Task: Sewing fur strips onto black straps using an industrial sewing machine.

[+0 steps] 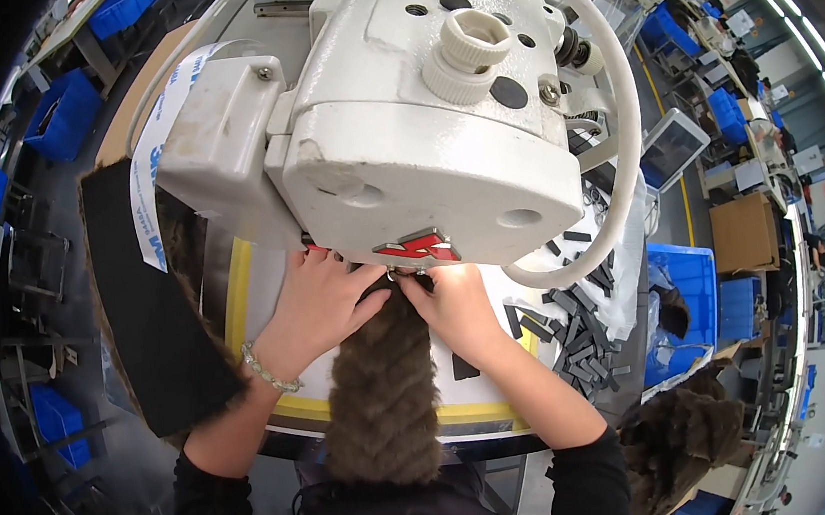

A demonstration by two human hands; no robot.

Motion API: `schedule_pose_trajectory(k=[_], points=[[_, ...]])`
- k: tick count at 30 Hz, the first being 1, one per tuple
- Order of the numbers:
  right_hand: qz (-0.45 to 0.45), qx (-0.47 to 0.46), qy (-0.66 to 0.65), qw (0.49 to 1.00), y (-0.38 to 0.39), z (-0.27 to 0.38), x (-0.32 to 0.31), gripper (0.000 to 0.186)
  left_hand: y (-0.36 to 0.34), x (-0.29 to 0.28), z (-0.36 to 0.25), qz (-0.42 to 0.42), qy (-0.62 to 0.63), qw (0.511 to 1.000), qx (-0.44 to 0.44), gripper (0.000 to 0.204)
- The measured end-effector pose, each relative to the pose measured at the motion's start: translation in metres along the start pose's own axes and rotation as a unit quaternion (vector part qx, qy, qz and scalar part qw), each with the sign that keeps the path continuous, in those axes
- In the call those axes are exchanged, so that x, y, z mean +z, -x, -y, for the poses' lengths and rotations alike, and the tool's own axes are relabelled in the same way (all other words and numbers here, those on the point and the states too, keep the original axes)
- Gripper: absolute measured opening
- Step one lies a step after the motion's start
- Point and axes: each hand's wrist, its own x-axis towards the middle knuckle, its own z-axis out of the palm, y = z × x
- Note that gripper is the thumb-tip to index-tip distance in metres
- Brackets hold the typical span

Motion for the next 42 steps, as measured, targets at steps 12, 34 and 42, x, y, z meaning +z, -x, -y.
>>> schedule_pose_trajectory(k=[12, 34, 42], points=[[-0.091, -0.269, 0.154, 0.946, 0.005, -0.022, 0.005, 0.015, -0.001, 0.003, -0.002, -0.038, -0.049, 0.998, 0.001, 0.032], [-0.006, -0.009, 0.029, 1.000, -0.001, -0.022, 0.002, 0.017, 0.001, 0.009, -0.001, -0.080, -0.001, 0.997, 0.011, 0.027], [0.002, 0.027, 0.104, 0.994, -0.002, -0.011, -0.003, 0.023, 0.002, 0.013, 0.000, -0.085, -0.006, 0.996, 0.023, 0.027]])
